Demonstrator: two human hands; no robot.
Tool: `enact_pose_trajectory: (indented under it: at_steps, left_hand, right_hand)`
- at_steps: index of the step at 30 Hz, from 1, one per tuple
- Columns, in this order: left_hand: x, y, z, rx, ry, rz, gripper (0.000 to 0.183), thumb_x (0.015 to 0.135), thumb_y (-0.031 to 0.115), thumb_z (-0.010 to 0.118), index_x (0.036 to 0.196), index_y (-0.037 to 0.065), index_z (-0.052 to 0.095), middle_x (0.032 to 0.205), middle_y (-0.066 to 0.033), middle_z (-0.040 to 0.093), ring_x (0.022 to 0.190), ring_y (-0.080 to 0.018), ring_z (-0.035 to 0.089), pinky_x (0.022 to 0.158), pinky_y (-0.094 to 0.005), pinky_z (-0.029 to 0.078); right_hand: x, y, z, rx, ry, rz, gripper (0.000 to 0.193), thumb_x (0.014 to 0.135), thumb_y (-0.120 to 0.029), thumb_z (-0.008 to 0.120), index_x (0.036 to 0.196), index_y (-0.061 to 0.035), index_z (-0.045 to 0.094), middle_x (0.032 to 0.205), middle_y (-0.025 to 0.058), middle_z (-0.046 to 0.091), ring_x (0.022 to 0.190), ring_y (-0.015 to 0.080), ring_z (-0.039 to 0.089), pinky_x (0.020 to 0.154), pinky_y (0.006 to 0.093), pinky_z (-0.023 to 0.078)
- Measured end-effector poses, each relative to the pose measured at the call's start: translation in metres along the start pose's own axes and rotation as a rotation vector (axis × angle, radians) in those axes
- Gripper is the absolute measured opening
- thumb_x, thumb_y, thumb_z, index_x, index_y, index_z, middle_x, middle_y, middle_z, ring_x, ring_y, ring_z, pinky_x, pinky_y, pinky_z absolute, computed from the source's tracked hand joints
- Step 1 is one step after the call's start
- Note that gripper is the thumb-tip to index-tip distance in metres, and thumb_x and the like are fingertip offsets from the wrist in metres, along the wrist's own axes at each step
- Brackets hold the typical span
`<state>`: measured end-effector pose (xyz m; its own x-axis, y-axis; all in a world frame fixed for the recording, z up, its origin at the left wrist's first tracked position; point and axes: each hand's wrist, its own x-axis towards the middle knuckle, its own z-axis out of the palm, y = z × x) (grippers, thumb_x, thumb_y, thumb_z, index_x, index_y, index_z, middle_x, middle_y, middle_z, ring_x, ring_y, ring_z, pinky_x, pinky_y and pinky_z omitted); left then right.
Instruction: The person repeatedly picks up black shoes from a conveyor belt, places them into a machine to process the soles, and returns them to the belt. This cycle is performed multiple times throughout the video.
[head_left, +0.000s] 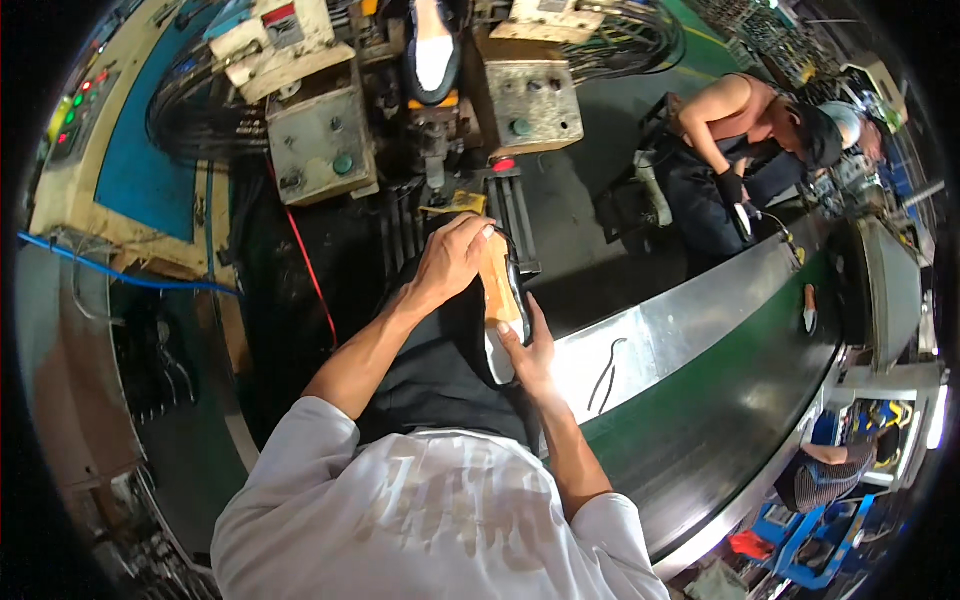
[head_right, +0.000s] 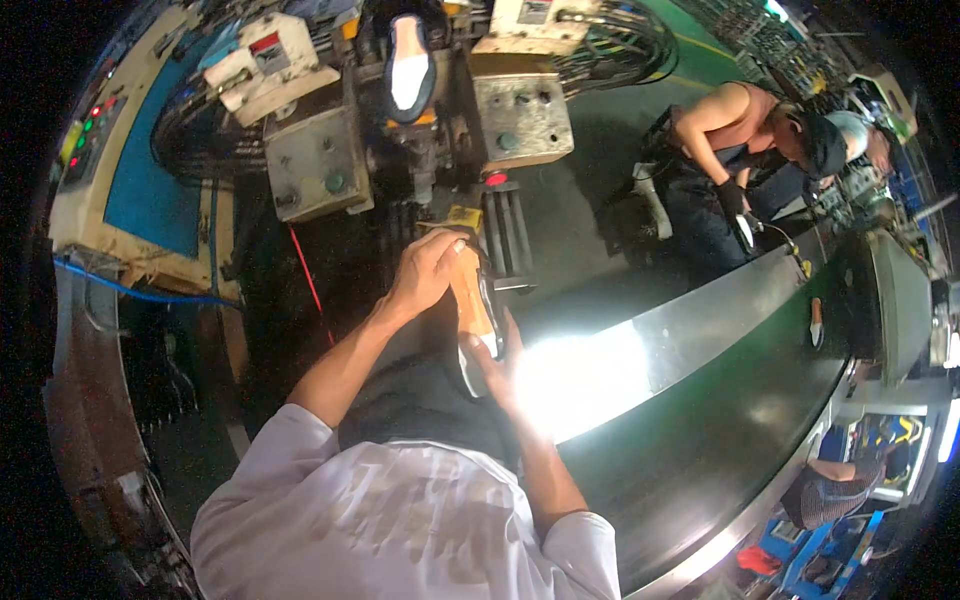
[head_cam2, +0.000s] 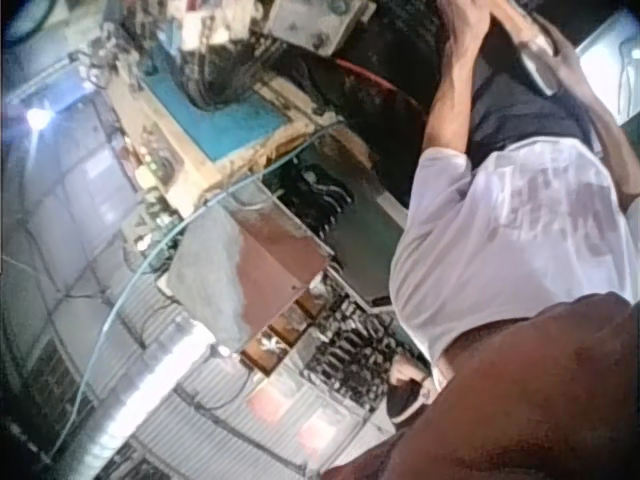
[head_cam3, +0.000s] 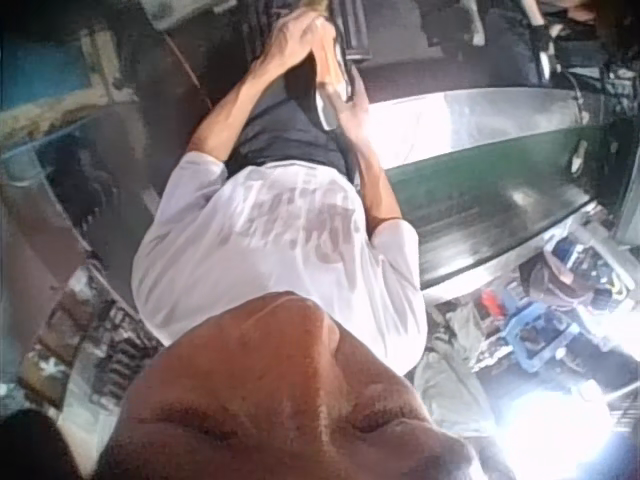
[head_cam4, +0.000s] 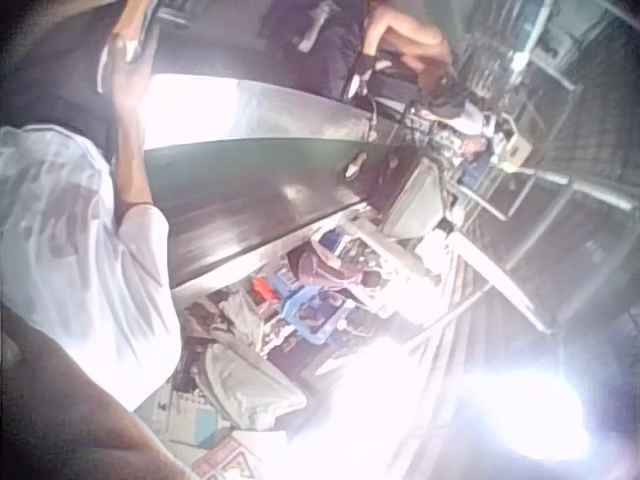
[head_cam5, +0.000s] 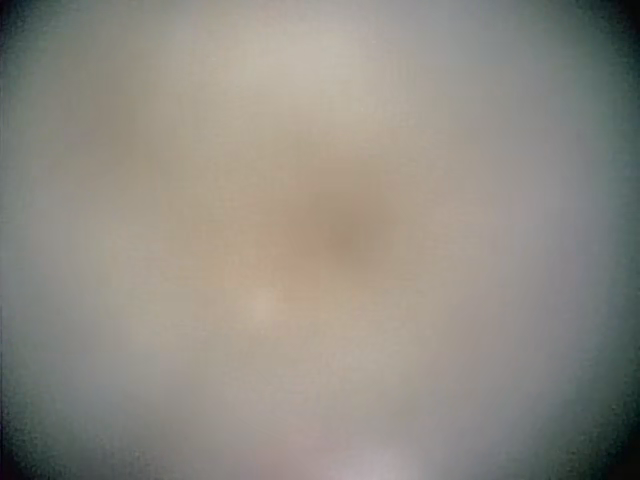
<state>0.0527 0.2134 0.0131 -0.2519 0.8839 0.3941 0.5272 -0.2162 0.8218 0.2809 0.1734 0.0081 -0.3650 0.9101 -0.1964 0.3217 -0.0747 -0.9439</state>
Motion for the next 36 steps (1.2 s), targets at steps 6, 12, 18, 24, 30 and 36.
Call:
enact_pose_trajectory:
  at_steps: [6, 12, 18, 24, 30, 36]
  left_hand:
    - [-0.013, -0.018, 0.005, -0.144, -0.096, -0.151, 0.029, 0.105, 0.004, 0.056, 0.131, -0.001, 0.069, 0.123, -0.0173, 0.070, 0.116, -0.0293, 0.068, 0.100, -0.0376, 0.053]
    - [0.000, -0.024, 0.020, -0.407, -0.230, -0.432, 0.039, 0.110, 0.018, 0.054, 0.140, -0.003, 0.064, 0.138, -0.0168, 0.067, 0.128, -0.0267, 0.063, 0.111, -0.0368, 0.047]
    - [-0.008, -0.032, 0.033, -0.244, -0.224, -0.361, 0.038, 0.111, 0.020, 0.051, 0.137, -0.004, 0.065, 0.135, -0.0186, 0.070, 0.127, -0.0286, 0.065, 0.112, -0.0389, 0.046]
    - [-0.017, -0.025, 0.039, -0.157, -0.140, -0.257, 0.033, 0.111, 0.014, 0.048, 0.130, -0.005, 0.067, 0.130, -0.0167, 0.069, 0.123, -0.0289, 0.065, 0.109, -0.0396, 0.047]
    - [-0.014, -0.015, 0.052, -0.193, -0.146, -0.246, 0.035, 0.109, 0.016, 0.051, 0.133, -0.005, 0.066, 0.133, -0.0190, 0.068, 0.124, -0.0318, 0.065, 0.111, -0.0396, 0.047]
    - [-0.043, 0.016, 0.058, -0.893, -0.128, -0.729, 0.066, 0.115, 0.035, 0.047, 0.170, 0.006, 0.022, 0.168, -0.0143, 0.038, 0.155, -0.0255, 0.035, 0.129, -0.0400, 0.027]
  right_hand:
    - [0.043, -0.004, -0.003, -0.457, 0.012, -0.176, 0.080, 0.097, -0.039, 0.076, 0.159, 0.0007, 0.045, 0.153, 0.0311, 0.053, 0.143, 0.0409, 0.053, 0.119, 0.0459, 0.041]
    - [0.097, -0.017, -0.005, -0.122, -0.138, -0.136, 0.079, 0.099, -0.036, 0.073, 0.159, 0.0024, 0.041, 0.153, 0.0302, 0.054, 0.145, 0.0385, 0.053, 0.120, 0.0420, 0.041]
    - [0.095, -0.009, 0.000, -0.085, -0.101, -0.220, 0.073, 0.098, -0.026, 0.074, 0.156, 0.0060, 0.043, 0.142, 0.0330, 0.061, 0.134, 0.0420, 0.061, 0.112, 0.0432, 0.047]
    - [0.086, -0.014, 0.002, -0.067, -0.034, -0.327, 0.066, 0.094, -0.019, 0.074, 0.149, 0.0075, 0.050, 0.132, 0.0333, 0.065, 0.124, 0.0467, 0.064, 0.107, 0.0465, 0.050]
    - [0.087, 0.004, -0.004, -0.050, 0.012, -0.251, 0.066, 0.097, -0.025, 0.074, 0.152, 0.0020, 0.050, 0.145, 0.0263, 0.061, 0.133, 0.0395, 0.061, 0.113, 0.0434, 0.047]
    - [0.083, 0.032, -0.016, 0.534, -0.116, 0.100, 0.070, 0.103, -0.029, 0.071, 0.159, 0.0026, 0.044, 0.157, 0.0181, 0.053, 0.142, 0.0296, 0.053, 0.118, 0.0393, 0.042]
